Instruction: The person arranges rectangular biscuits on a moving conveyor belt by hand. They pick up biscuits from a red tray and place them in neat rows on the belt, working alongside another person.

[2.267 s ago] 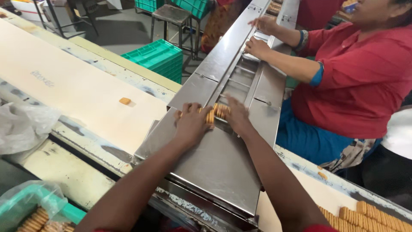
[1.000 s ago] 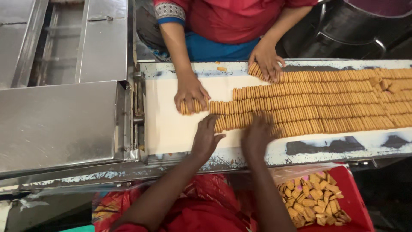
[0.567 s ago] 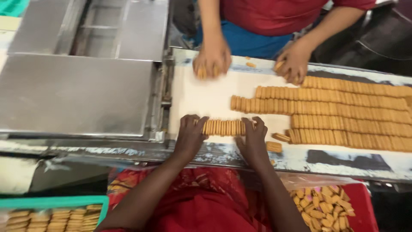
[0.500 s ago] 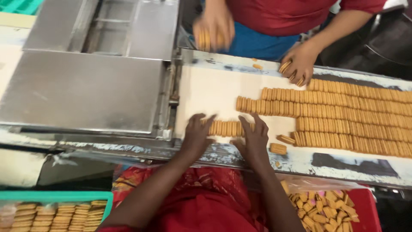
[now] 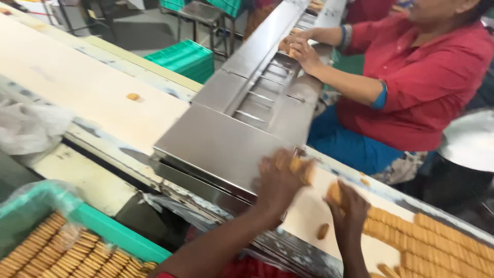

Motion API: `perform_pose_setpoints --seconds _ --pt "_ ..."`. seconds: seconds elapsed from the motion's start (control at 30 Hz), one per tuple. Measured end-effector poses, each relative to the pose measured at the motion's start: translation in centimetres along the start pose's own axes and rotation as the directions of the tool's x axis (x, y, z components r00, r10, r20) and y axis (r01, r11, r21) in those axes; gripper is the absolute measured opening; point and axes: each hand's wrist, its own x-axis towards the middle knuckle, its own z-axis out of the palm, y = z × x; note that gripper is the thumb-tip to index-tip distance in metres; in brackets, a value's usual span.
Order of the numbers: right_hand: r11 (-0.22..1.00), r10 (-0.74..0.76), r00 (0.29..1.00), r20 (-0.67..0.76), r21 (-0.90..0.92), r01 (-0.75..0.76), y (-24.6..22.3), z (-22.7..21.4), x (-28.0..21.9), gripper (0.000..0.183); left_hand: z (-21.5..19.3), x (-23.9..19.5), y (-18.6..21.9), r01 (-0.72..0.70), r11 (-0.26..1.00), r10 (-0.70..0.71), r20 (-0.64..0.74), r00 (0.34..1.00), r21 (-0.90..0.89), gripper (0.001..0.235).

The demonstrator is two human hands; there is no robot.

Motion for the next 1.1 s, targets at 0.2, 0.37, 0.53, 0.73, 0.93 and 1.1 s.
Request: perform_pose_setpoints --seconds 0.2,0.37,0.53,0.73,0.93,1.1 --pt "0.977 -0.214 0.937 0.277 0.036 0.212 -8.9 16.6 18.4 0.056 -9.6 10.0 -10.1 -0.193 0.878 0.253 -0.084 0.964 0.437 0.066" --pt "0.994 -0.006 0.860 0.510 -0.089 0.060 -11.0 28.5 26.1 0.067 -10.5 15.4 -15.1 -0.164 0.877 0.224 -0.083 0.971 0.451 0.065" --pt "0.990 -0.113 0.972 0.207 0.105 0.092 -8.3 28.5 25.7 0.022 -8.0 24.1 -14.6 -0.275 0.828 0.190 0.217 0.958 0.489 0.067" --pt "0.993 -0.072 0.905 0.420 -0.053 0.103 -11.0 17.9 16.7 0.060 -2.6 27.9 -9.1 -0.306 0.828 0.188 0.282 0.941 0.470 0.075" --pt "0.962 -0.141 0.894 0.425 0.273 0.021 -13.1 3.9 -3.0 0.073 -2.4 10.1 -2.7 -0.641 0.742 0.656 0.015 0.754 -0.198 0.054" --pt "0.966 0.214 0.763 0.610 -0.248 -0.073 -5.1 -0.7 -11.5 0.070 6.4 -5.4 -1.1 -0.722 0.683 0.723 0.248 0.645 -0.113 0.056"
